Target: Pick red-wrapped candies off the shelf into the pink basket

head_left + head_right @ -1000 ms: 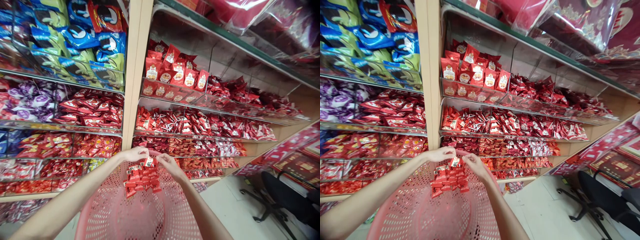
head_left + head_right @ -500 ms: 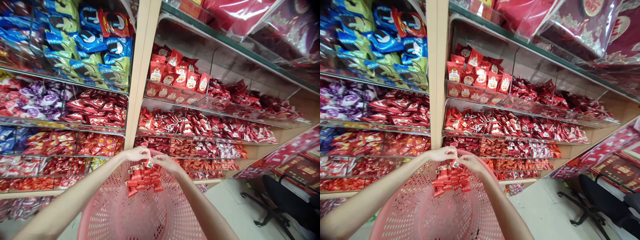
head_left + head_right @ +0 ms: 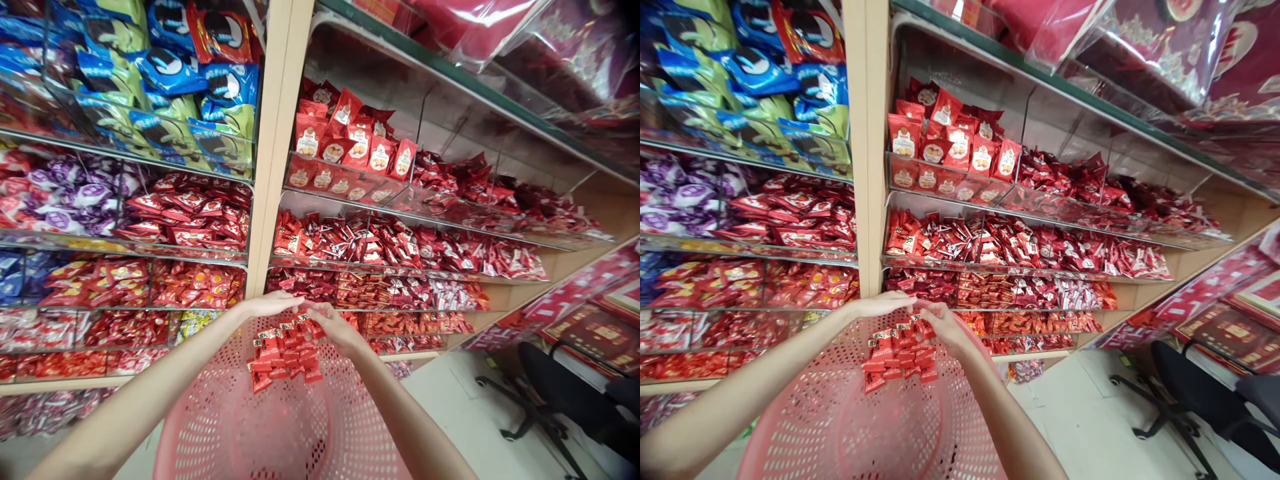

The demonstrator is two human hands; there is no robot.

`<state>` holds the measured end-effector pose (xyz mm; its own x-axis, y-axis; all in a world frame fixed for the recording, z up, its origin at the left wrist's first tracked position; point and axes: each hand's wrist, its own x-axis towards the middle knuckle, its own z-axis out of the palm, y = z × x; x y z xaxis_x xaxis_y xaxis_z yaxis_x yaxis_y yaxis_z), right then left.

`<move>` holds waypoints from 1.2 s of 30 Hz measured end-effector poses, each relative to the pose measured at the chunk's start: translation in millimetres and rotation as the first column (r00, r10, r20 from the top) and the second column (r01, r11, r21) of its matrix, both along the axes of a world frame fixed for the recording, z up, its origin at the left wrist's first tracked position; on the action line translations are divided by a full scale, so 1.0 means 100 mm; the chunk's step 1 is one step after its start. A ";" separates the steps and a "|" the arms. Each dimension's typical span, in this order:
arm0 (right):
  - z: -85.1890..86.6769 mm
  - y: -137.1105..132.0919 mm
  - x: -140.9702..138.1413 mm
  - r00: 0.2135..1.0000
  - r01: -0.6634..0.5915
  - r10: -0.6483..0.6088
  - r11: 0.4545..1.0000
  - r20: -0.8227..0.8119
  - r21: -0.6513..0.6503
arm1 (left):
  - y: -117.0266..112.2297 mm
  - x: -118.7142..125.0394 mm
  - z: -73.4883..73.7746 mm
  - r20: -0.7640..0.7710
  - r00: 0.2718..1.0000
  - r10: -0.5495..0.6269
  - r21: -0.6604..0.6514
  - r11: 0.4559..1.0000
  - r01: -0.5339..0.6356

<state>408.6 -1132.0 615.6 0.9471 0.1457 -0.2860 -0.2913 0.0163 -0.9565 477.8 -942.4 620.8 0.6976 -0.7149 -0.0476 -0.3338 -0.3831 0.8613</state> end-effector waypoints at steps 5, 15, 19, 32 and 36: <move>-0.04 0.00 -0.06 0.994 -0.093 0.099 0.990 -0.053 0.110 | -0.03 -0.01 0.00 -0.047 0.998 0.047 0.007 0.999 -0.047; -0.10 0.22 -0.09 0.977 -0.205 0.200 0.977 0.071 0.067 | -0.04 0.03 -0.04 -0.094 0.995 0.042 -0.005 0.999 -0.042; -0.27 0.33 0.00 0.956 -0.205 0.219 0.975 0.198 -0.088 | -0.03 0.00 0.00 -0.120 0.993 0.020 -0.018 1.000 -0.022; -0.50 0.46 0.15 0.879 -0.047 0.297 0.833 0.373 -0.551 | -0.06 -0.06 0.09 -0.183 0.982 0.044 -0.042 0.998 -0.053; -0.39 0.47 0.08 0.868 -0.031 0.373 0.699 0.327 -0.715 | -0.05 -0.05 0.07 -0.191 0.975 0.114 -0.017 0.993 -0.119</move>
<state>416.7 -1085.2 576.7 0.9594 0.2805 0.0293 0.2205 -0.6812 -0.6981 473.2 -947.2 628.3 0.7565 -0.6320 -0.1680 -0.1180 -0.3846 0.9155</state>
